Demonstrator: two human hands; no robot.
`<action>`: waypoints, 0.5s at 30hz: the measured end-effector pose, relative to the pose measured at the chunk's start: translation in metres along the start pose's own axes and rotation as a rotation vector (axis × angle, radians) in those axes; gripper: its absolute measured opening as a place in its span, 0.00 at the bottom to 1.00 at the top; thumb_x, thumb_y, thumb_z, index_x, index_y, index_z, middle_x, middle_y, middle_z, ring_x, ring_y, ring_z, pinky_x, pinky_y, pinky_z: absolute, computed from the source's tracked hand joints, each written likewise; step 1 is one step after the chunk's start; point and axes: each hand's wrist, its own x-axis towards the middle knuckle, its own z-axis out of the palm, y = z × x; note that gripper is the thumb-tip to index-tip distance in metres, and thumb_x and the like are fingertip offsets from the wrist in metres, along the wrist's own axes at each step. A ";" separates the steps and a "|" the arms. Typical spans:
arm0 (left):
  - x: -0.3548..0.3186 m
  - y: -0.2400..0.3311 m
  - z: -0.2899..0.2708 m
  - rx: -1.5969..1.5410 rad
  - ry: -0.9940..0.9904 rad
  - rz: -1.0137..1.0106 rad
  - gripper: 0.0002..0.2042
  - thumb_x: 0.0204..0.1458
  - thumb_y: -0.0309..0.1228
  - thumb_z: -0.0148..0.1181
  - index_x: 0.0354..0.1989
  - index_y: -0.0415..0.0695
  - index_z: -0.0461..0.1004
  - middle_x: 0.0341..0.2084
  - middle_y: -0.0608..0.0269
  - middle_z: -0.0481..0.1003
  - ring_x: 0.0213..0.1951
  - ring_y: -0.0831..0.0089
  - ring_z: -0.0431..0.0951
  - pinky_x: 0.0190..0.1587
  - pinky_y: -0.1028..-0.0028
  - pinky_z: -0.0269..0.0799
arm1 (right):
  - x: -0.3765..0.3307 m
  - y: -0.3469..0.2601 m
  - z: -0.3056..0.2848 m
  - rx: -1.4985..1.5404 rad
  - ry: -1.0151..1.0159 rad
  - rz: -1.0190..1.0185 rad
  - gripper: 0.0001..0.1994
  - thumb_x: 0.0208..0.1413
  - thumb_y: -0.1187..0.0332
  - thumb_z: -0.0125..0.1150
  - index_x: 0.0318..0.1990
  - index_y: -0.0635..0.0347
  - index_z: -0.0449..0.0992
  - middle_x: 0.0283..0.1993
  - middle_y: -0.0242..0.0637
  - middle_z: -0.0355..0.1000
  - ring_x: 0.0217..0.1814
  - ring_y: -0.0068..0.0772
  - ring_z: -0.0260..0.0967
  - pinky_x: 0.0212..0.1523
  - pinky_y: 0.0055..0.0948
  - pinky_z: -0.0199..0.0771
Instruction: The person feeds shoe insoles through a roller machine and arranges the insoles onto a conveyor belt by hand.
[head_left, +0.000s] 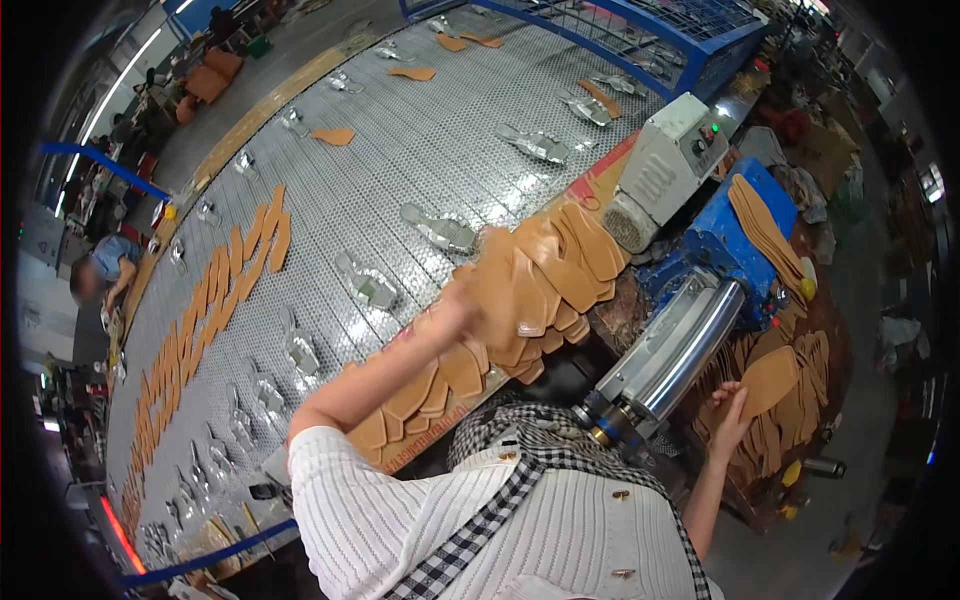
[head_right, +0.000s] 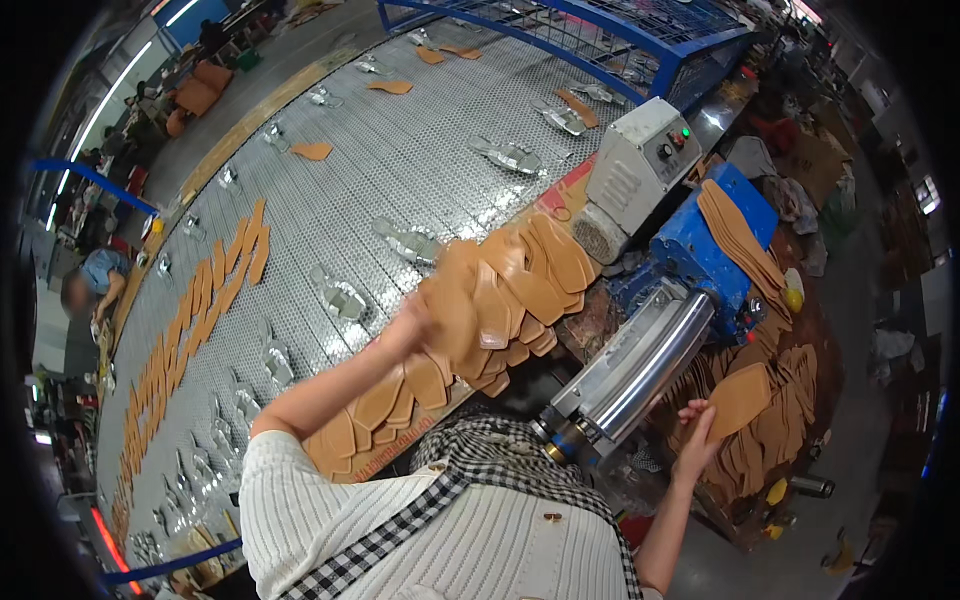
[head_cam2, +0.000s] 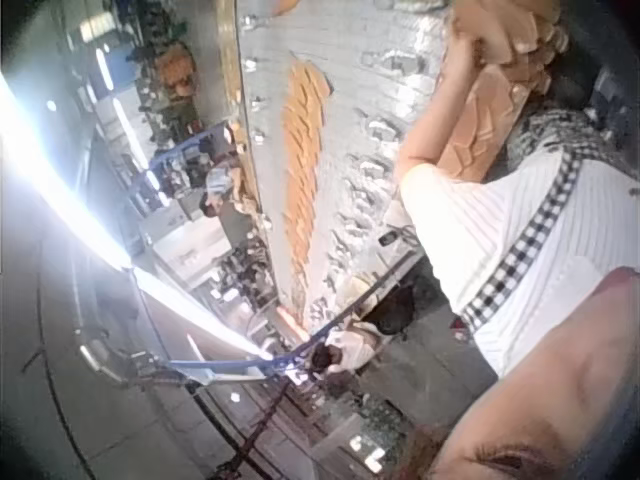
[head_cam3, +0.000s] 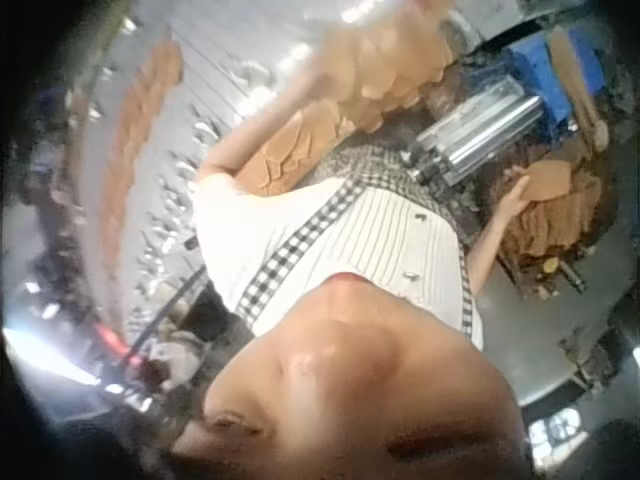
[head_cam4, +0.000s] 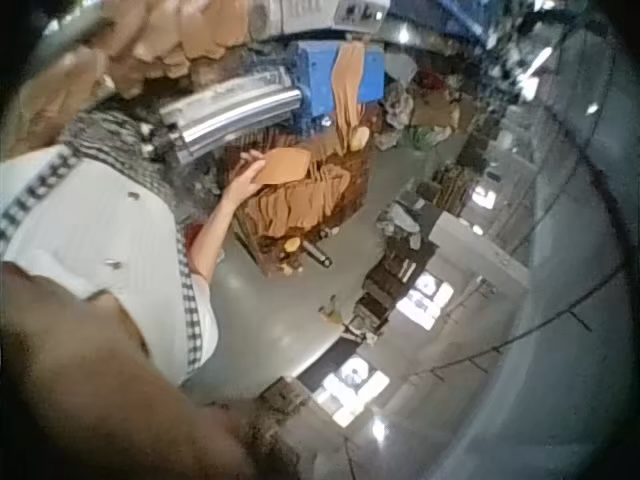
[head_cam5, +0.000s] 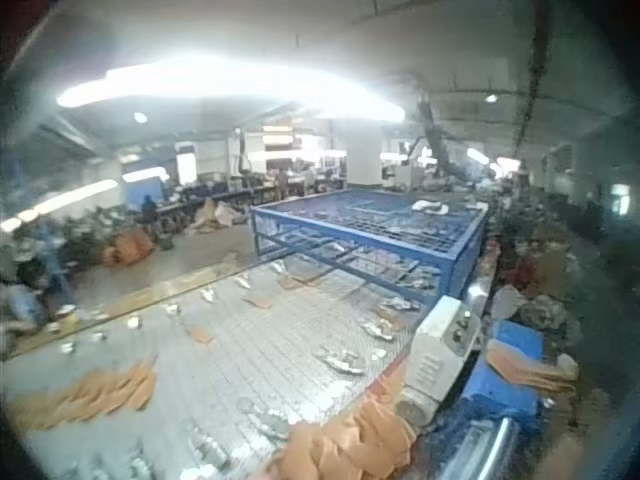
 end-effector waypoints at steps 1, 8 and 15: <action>0.034 0.019 -0.041 0.173 0.128 -0.180 0.09 0.49 0.25 0.51 0.39 0.40 0.71 0.18 0.65 0.68 0.17 0.74 0.68 0.15 0.75 0.61 | -0.004 -0.001 -0.002 -0.040 0.020 -0.017 0.14 0.65 0.60 0.42 0.40 0.62 0.68 0.36 0.33 0.68 0.34 0.21 0.65 0.37 0.23 0.63; 0.176 0.095 -0.292 -0.960 0.652 0.132 0.21 0.58 0.38 0.36 0.58 0.41 0.59 0.59 0.59 0.61 0.60 0.67 0.61 0.61 0.70 0.57 | -0.021 -0.009 -0.010 -0.236 0.077 -0.033 0.13 0.64 0.63 0.44 0.42 0.64 0.70 0.36 0.33 0.71 0.33 0.23 0.68 0.34 0.23 0.67; 0.185 0.006 -0.131 -0.684 0.200 -0.494 0.14 0.57 0.29 0.40 0.45 0.36 0.69 0.45 0.58 0.74 0.49 0.62 0.74 0.50 0.68 0.74 | -0.024 -0.028 -0.015 -1.203 -0.130 -0.259 0.22 0.35 0.73 0.60 0.44 0.58 0.70 0.42 0.44 0.71 0.45 0.51 0.67 0.45 0.42 0.66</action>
